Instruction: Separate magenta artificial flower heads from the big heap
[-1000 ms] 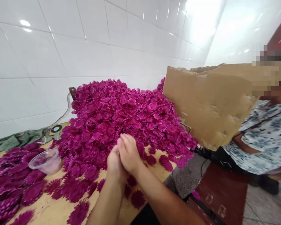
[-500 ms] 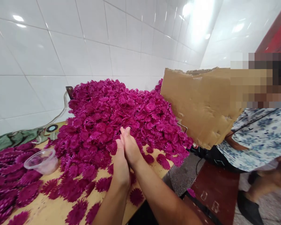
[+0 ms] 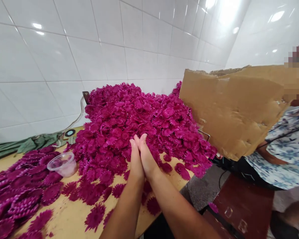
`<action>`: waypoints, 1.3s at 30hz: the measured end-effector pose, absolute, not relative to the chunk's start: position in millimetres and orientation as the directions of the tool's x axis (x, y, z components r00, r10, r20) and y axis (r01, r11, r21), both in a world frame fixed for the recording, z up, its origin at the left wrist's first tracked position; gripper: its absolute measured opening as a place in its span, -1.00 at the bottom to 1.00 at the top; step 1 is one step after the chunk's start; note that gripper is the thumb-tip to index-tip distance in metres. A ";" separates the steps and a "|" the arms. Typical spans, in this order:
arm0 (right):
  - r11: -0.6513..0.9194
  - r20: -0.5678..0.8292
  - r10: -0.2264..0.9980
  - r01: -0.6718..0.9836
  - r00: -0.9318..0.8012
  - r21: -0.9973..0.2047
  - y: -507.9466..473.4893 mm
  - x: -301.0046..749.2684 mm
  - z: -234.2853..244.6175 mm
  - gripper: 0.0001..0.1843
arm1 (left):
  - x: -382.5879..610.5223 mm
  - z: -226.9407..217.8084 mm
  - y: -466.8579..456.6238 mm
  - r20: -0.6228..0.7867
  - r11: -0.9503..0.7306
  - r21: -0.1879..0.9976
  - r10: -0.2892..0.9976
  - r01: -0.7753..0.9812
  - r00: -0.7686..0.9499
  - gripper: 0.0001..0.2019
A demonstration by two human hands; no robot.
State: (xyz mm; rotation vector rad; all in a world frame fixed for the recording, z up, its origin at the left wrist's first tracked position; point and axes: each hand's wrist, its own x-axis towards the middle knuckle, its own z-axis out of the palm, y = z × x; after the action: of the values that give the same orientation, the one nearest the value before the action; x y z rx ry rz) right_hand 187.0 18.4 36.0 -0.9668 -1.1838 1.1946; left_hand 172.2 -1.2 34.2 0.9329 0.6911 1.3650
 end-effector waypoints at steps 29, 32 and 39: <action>0.300 0.313 0.950 -0.261 -0.006 -0.917 30.0 181.2 44.0 0.11 | 146.4 34.8 -19.4 0.140 -0.080 0.767 0.989 -0.636 0.043 -0.36; 0.320 0.320 0.947 -0.100 0.013 -0.942 21.0 182.2 39.7 0.08 | 144.3 29.8 -12.3 0.208 -0.210 0.775 0.975 -0.597 -0.073 -0.45; 0.558 0.554 0.829 0.171 -0.079 -0.812 -8.7 180.1 32.9 -0.07 | 133.3 41.3 -7.2 0.068 -0.094 0.783 0.996 -0.615 -0.065 -0.43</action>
State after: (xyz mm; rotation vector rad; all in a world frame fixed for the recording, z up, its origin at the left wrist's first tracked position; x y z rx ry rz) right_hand 180.1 -8.7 32.9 -0.8700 -1.5853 0.6792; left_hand 133.3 -7.2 41.3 0.7410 0.6882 1.5427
